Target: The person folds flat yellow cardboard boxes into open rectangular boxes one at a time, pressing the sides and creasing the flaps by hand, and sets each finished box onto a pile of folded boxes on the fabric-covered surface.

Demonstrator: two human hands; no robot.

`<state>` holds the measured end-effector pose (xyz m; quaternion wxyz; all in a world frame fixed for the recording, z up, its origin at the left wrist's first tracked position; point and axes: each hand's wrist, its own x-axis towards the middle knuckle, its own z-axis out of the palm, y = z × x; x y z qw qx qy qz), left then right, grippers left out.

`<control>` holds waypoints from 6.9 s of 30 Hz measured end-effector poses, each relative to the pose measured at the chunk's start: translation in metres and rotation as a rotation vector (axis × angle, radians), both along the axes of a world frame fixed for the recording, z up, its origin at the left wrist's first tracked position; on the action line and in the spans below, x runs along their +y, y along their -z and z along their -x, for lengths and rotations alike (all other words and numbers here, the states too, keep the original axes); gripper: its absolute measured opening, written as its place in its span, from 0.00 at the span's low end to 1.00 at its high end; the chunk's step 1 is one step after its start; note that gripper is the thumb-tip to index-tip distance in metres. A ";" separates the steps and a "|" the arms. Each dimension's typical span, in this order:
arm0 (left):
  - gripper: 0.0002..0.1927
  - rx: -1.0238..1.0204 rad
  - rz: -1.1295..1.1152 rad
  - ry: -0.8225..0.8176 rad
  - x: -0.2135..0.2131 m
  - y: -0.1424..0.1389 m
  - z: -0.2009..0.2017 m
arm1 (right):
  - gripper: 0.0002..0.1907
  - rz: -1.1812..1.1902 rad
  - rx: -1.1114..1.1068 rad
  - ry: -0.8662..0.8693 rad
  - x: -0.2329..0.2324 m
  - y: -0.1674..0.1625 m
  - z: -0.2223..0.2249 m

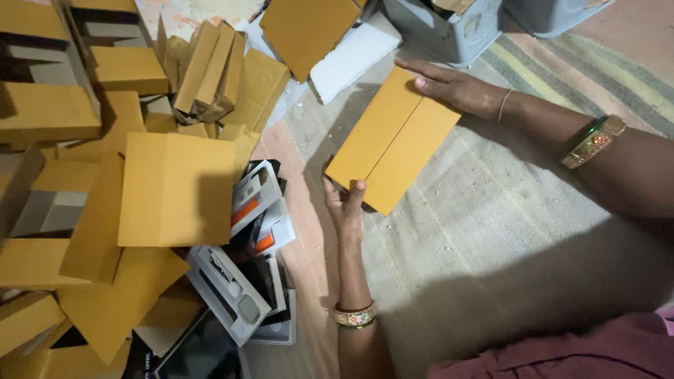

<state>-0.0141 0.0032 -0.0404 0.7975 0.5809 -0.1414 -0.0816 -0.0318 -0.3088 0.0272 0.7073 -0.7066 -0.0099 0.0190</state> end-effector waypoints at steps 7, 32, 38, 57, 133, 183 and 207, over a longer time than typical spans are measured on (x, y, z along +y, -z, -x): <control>0.55 -0.142 -0.464 -0.227 -0.009 -0.040 0.002 | 0.34 0.012 -0.048 0.075 0.006 -0.005 0.001; 0.78 -0.841 -1.628 -0.053 -0.180 -0.101 -0.005 | 0.30 0.347 -0.133 0.025 -0.005 0.022 -0.012; 0.75 -0.867 -1.554 -0.112 -0.172 -0.097 -0.002 | 0.29 0.283 -0.094 0.017 -0.004 0.020 -0.011; 0.75 -0.630 -1.392 -0.183 -0.040 -0.056 0.016 | 0.30 0.418 -0.084 0.038 -0.002 0.011 -0.006; 0.45 0.330 0.025 0.085 -0.010 0.000 -0.008 | 0.31 1.306 -0.665 -0.138 0.105 0.010 0.010; 0.48 0.356 -0.045 0.046 -0.008 -0.008 -0.006 | 0.37 1.450 -0.284 -0.055 0.051 0.021 -0.022; 0.67 -0.837 -1.447 -0.528 -0.048 -0.095 0.022 | 0.31 0.375 -0.063 0.106 0.007 0.003 -0.017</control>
